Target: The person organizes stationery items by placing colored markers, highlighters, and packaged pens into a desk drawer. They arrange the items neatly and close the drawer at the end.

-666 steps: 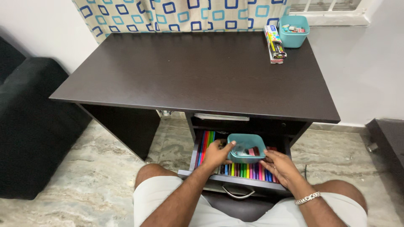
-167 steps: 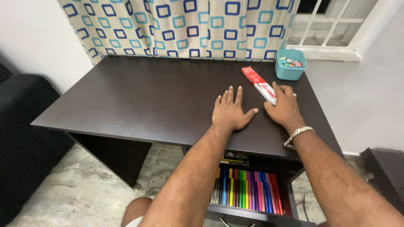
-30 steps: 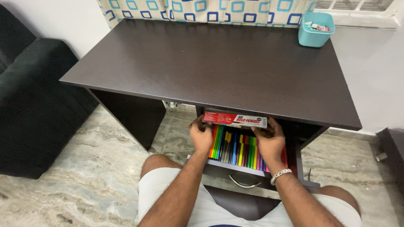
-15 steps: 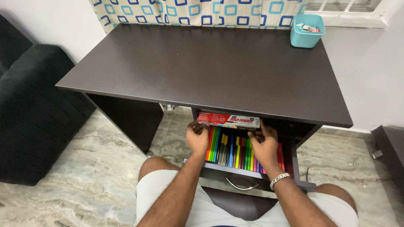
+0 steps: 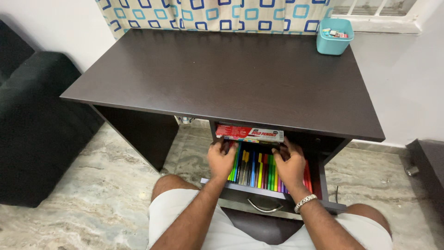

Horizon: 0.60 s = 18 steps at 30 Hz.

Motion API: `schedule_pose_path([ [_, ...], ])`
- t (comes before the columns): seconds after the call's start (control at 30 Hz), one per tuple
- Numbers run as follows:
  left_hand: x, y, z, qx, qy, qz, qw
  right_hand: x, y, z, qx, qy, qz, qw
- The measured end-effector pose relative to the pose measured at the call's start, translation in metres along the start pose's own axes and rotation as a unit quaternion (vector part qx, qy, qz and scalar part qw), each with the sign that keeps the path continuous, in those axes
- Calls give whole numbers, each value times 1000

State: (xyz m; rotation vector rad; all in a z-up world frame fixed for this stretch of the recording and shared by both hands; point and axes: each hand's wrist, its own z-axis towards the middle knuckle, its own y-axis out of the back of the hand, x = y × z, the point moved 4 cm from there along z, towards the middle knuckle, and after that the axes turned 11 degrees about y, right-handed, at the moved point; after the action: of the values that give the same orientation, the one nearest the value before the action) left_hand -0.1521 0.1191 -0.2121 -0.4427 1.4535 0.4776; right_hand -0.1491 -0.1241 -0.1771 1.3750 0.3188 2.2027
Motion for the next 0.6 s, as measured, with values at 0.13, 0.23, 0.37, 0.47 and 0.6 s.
schedule_pose_path([
  [0.13,-11,2,-6,-20,-10,146,989,4,0,0,7,17,3,1000],
  [0.23,-13,2,-8,-18,-51,162,985,10,0,-1,12,13,19,1000],
  [0.37,-10,-1,-7,7,-81,220,972,17,3,-1,40,-5,-22,999],
  [0.47,-11,-3,-7,17,-64,226,972,19,3,-1,42,-10,-15,999],
  [0.6,-14,1,-10,-22,-59,221,973,10,-1,0,36,0,-33,999],
])
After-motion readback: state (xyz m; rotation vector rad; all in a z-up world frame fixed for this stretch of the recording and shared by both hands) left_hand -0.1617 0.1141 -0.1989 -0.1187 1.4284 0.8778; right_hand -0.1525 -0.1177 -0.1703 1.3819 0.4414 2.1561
